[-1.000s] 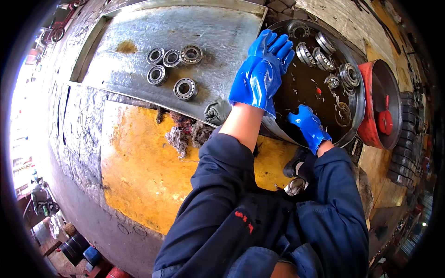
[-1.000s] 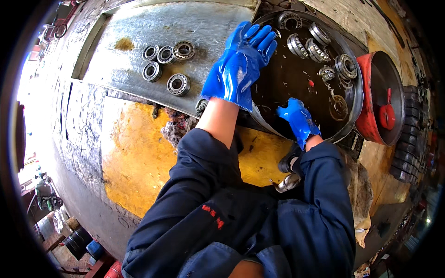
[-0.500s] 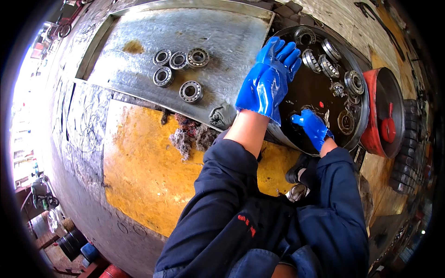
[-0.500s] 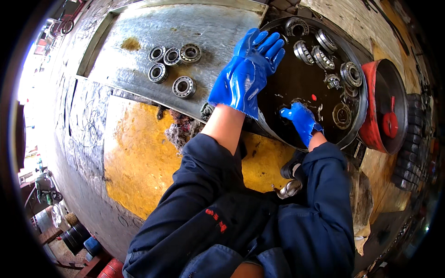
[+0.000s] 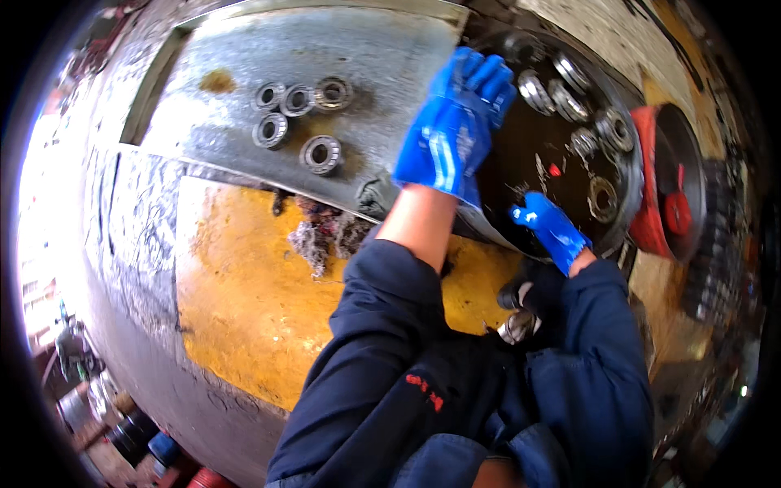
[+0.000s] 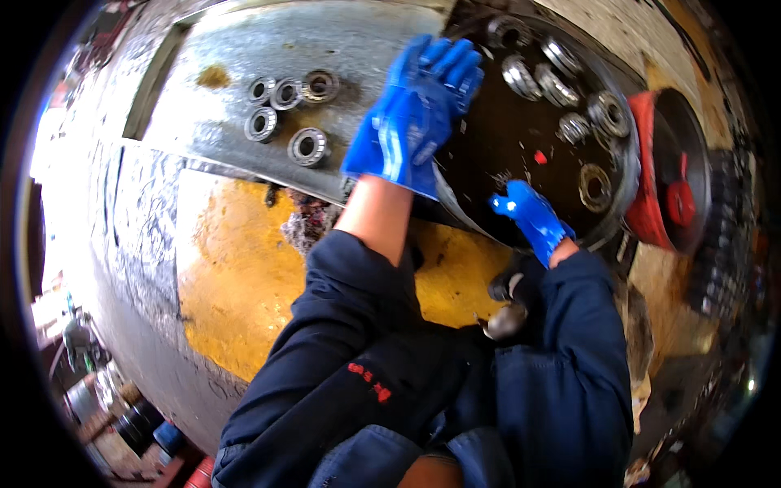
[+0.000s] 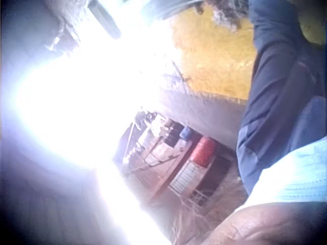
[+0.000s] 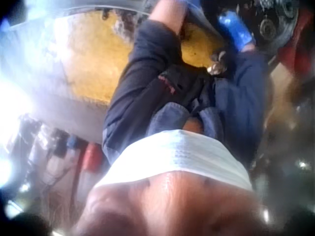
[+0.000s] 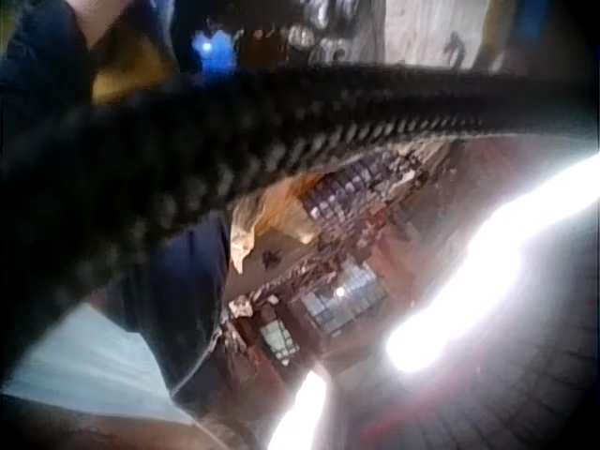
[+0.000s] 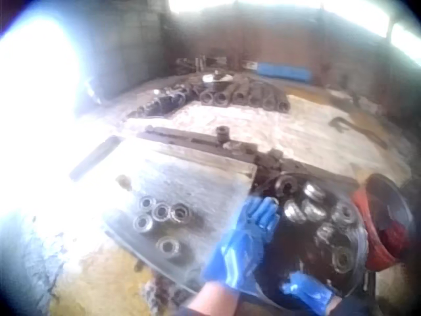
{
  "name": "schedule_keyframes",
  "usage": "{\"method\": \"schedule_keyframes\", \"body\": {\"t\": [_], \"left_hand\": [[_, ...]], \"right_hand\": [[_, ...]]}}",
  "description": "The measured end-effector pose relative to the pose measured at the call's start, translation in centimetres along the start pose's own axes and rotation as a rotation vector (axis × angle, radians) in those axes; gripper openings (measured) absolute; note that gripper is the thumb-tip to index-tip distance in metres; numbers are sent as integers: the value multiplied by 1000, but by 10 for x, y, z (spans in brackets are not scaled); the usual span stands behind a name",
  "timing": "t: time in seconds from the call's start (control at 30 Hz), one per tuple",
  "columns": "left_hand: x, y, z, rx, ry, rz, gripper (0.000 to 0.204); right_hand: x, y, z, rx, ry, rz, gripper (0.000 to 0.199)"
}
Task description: The person repeatedly picks up metal bearings from a metal tray, dips them into a red bucket containing a dark liquid, and places them back into the tray. The person handles the bearings one at a time, rotating them while submerged in the liquid, and then returns them to the tray.
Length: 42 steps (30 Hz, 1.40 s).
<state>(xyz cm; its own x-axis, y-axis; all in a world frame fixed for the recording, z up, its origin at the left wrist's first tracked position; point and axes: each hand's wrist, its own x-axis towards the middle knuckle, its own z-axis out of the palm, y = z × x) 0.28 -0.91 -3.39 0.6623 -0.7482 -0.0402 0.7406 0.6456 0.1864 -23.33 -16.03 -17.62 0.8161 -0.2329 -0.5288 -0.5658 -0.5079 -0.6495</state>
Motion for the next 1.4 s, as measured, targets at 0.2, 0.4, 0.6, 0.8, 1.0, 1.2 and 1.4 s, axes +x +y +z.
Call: {"method": "schedule_keyframes", "body": {"t": [0.2,0.4,0.6,0.8,1.0,1.2,1.4], "left_hand": [[-1,13,10,50,44,-34,56],[9,3,17,59,103,-81,55],[1,0,-7,-101,12,-63,45],[0,4,12,2,151,-108,44],[-15,3,17,301,-98,0,58],[11,-3,14,157,239,-297,59],[15,12,30,135,389,-213,54]], "right_hand": [[-8,-39,-10,-154,62,-2,54],[-18,-19,-16,74,1,32,49],[-28,2,-7,196,38,63,47],[-39,-32,-18,-384,108,110,45],[-33,-26,-7,-435,171,-145,31],[-36,-22,21,-716,409,188,19],[-14,-42,33,-745,280,126,22]]}}
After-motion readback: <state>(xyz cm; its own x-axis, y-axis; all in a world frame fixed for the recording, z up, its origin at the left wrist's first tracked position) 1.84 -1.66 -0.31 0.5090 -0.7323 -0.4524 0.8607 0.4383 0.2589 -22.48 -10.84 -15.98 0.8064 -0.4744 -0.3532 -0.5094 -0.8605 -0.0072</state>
